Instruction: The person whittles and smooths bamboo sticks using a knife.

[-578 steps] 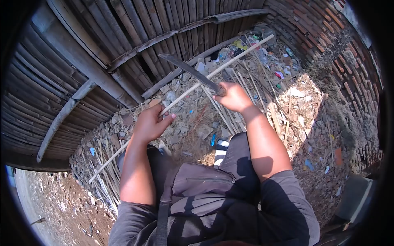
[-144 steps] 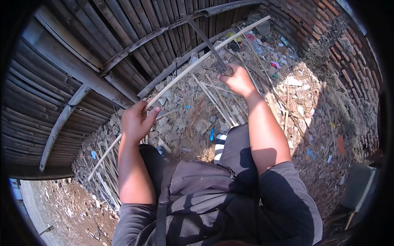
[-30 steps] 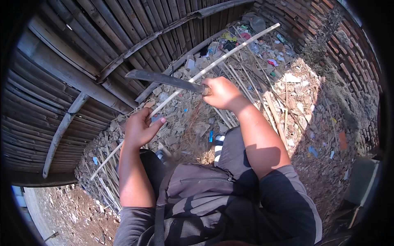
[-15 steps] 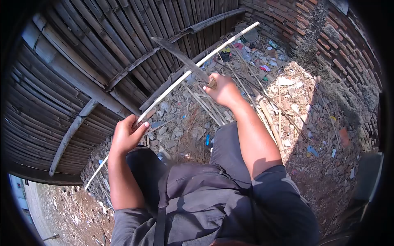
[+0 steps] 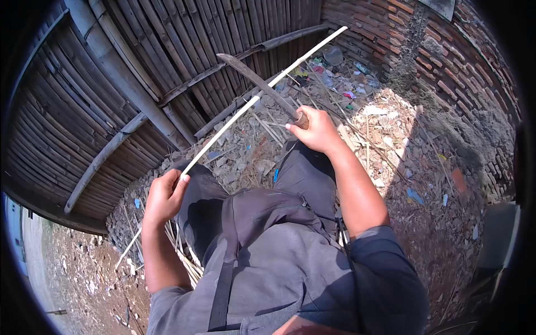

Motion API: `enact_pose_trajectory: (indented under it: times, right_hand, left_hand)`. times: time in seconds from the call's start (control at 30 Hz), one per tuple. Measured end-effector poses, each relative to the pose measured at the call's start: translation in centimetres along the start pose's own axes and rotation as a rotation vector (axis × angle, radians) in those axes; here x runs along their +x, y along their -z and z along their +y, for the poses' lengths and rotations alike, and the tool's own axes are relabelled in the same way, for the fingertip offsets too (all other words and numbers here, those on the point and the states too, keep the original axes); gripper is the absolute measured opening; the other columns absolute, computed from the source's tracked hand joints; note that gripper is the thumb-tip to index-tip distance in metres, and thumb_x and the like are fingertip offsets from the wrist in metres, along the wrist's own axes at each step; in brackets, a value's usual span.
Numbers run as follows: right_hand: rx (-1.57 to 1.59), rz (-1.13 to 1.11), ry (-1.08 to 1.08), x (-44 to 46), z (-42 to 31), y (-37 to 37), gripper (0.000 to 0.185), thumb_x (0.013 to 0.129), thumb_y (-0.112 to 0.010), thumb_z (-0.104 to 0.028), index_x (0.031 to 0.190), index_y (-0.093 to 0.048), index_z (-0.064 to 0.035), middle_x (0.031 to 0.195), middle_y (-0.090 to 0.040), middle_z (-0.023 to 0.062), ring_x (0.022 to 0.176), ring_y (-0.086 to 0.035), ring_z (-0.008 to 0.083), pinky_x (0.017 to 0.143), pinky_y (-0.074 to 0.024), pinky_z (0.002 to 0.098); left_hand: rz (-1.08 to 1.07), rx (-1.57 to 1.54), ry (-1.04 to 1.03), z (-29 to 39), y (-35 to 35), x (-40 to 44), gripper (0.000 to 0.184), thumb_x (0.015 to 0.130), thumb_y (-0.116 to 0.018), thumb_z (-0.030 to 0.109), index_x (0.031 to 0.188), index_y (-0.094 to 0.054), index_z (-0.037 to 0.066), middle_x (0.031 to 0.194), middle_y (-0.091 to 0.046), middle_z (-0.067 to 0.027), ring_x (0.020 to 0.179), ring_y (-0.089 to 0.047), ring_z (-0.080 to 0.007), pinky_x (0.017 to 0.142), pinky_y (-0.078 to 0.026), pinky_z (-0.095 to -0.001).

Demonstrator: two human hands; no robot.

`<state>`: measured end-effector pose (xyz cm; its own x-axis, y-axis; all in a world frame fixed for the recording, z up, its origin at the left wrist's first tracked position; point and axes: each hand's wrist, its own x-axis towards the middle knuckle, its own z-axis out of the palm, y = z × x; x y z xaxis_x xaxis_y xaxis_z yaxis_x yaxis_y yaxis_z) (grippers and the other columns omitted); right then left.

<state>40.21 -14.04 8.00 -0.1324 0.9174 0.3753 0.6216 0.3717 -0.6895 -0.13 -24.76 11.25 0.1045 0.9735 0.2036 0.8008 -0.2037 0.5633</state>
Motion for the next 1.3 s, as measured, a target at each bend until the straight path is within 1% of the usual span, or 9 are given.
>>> enact_pose_trajectory:
  times: [0.2, 0.3, 0.33, 0.4, 0.5, 0.6, 0.8, 1.07, 1.3]
  right_hand:
    - [-0.291, -0.163, 0.310, -1.8, -4.5, -2.1, 0.025, 0.082, -0.081, -0.031, 0.092, -0.072, -0.0101, 0.085, -0.074, 0.0172, 0.087, -0.072, 0.0405, 0.075, -0.0549, 0.0514]
    - [-0.114, -0.082, 0.102, -0.2, -3.0, 1.0, 0.022, 0.083, -0.080, -0.027, 0.089, -0.072, -0.0079, 0.082, -0.073, 0.0171, 0.080, -0.072, 0.0388, 0.070, -0.0541, 0.0473]
    - [-0.022, -0.034, 0.031, 0.5, -1.0, 2.1, 0.025, 0.084, -0.081, -0.027, 0.092, -0.071, -0.0049, 0.071, -0.068, 0.0131, 0.065, -0.066, 0.0258, 0.065, -0.0509, 0.0401]
    - [-0.072, 0.079, -0.073, 1.0, 1.1, 3.2, 0.027, 0.080, -0.078, -0.025, 0.096, -0.072, -0.0038, 0.084, -0.074, 0.0191, 0.082, -0.074, 0.0354, 0.074, -0.0565, 0.0443]
    - [-0.096, -0.025, -0.071, -1.2, -1.4, 0.9, 0.025, 0.078, -0.075, -0.022, 0.099, -0.074, -0.0092, 0.088, -0.075, 0.0193, 0.085, -0.073, 0.0392, 0.077, -0.0570, 0.0463]
    - [-0.287, -0.045, 0.277, -2.9, -3.3, -1.8, 0.019, 0.077, -0.073, -0.017, 0.095, -0.072, -0.0112, 0.086, -0.074, 0.0190, 0.086, -0.072, 0.0416, 0.076, -0.0549, 0.0501]
    - [0.021, 0.171, -0.036, -0.3, 0.8, 4.8, 0.027, 0.085, -0.082, -0.024, 0.094, -0.069, -0.0023, 0.067, -0.064, 0.0056, 0.064, -0.058, 0.0130, 0.062, -0.0474, 0.0351]
    - [-0.270, -0.048, 0.297, -2.5, -3.3, -1.6, 0.022, 0.083, -0.080, -0.027, 0.092, -0.069, -0.0096, 0.079, -0.070, 0.0167, 0.079, -0.070, 0.0406, 0.070, -0.0540, 0.0485]
    - [-0.069, 0.050, -0.079, 0.2, 0.6, 2.1, 0.022, 0.081, -0.076, -0.022, 0.097, -0.072, -0.0078, 0.079, -0.072, 0.0156, 0.079, -0.073, 0.0346, 0.070, -0.0542, 0.0450]
  left_hand:
    - [0.152, 0.044, -0.165, 2.2, -1.3, -1.5, 0.029, 0.101, -0.071, 0.023, 0.088, -0.062, -0.002, 0.065, -0.054, -0.0172, 0.057, -0.050, -0.0304, 0.058, -0.044, -0.0411]
    - [0.161, 0.101, -0.104, 2.0, 0.1, -2.6, 0.029, 0.101, -0.071, 0.022, 0.087, -0.061, -0.002, 0.065, -0.054, -0.0172, 0.057, -0.052, -0.0322, 0.058, -0.044, -0.0415]
    - [0.219, 0.072, -0.154, 0.9, 0.0, -3.0, 0.029, 0.101, -0.071, 0.019, 0.086, -0.059, -0.003, 0.063, -0.045, -0.0110, 0.057, -0.040, -0.0183, 0.055, -0.038, -0.0350]
    - [0.201, 0.111, -0.138, 1.4, 0.5, -3.7, 0.029, 0.101, -0.071, 0.020, 0.086, -0.059, -0.002, 0.062, -0.045, -0.0112, 0.056, -0.041, -0.0186, 0.055, -0.038, -0.0351]
    - [0.178, 0.170, -0.139, 2.9, -0.6, -3.1, 0.026, 0.098, -0.073, 0.020, 0.087, -0.062, -0.002, 0.070, -0.059, -0.0194, 0.063, -0.059, -0.0390, 0.062, -0.048, -0.0454]
    - [0.159, 0.118, -0.200, 3.2, -1.8, -2.3, 0.025, 0.098, -0.073, 0.020, 0.090, -0.064, -0.002, 0.071, -0.061, -0.0197, 0.063, -0.059, -0.0395, 0.062, -0.048, -0.0458]
    - [0.229, 0.007, -0.125, -0.1, 0.9, -4.7, 0.027, 0.100, -0.072, 0.018, 0.084, -0.063, -0.003, 0.061, -0.054, -0.0137, 0.053, -0.050, -0.0239, 0.054, -0.042, -0.0372]
    - [0.180, 0.071, -0.167, 1.6, -1.2, -3.1, 0.026, 0.097, -0.075, 0.020, 0.087, -0.065, -0.001, 0.067, -0.058, -0.0178, 0.060, -0.058, -0.0349, 0.060, -0.047, -0.0423]
    - [0.198, 0.070, -0.095, -1.0, 0.6, -4.7, 0.024, 0.096, -0.075, 0.020, 0.086, -0.066, 0.000, 0.065, -0.057, -0.0165, 0.058, -0.056, -0.0339, 0.057, -0.045, -0.0410]
